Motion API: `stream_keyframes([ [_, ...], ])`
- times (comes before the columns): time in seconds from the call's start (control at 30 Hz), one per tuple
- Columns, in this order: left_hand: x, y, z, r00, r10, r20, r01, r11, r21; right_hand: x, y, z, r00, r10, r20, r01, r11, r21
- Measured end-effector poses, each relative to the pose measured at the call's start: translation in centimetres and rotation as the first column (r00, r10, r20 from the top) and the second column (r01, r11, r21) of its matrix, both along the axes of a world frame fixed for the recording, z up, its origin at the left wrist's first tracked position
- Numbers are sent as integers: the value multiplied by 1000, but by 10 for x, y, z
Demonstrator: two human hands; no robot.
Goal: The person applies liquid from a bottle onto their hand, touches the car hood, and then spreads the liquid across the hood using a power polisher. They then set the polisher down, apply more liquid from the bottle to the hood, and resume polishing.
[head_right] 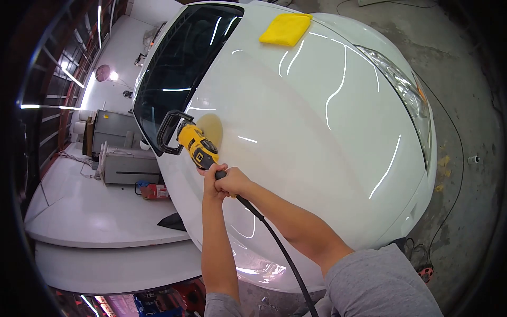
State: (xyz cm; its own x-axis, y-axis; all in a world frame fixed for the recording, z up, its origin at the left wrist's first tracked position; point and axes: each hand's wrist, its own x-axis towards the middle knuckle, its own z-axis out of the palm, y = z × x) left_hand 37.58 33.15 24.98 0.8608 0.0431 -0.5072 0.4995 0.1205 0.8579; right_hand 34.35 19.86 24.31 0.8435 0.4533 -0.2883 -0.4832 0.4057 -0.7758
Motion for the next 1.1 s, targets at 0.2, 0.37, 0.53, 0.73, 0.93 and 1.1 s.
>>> stream_keyframes([
  [0.2, 20, -29, -7, 999, -41, 30, 40, 998, 54, 7, -23, -5, 996, -92, 1, 92, 996, 19],
  [0.37, 30, -52, 3, 992, -124, 31, 123, 991, 54, 9, -38, 0, 981, -186, -49, 187, 982, 21],
  [0.53, 40, -78, 4, 962, -273, 13, 272, 962, 26, 8, -64, -2, 973, -225, -60, 227, 973, 32],
  [0.73, 13, -121, 7, 962, -260, 78, 257, 965, 50, -13, -84, -5, 951, -302, -70, 304, 952, 20],
  [0.93, -4, -130, 1, 941, -325, 90, 326, 945, 7, -39, -93, -14, 935, -349, -68, 352, 934, 55],
  [1.1, -34, -139, -4, 947, -298, 118, 294, 955, 46, -65, -92, -20, 925, -376, -62, 379, 925, 43],
])
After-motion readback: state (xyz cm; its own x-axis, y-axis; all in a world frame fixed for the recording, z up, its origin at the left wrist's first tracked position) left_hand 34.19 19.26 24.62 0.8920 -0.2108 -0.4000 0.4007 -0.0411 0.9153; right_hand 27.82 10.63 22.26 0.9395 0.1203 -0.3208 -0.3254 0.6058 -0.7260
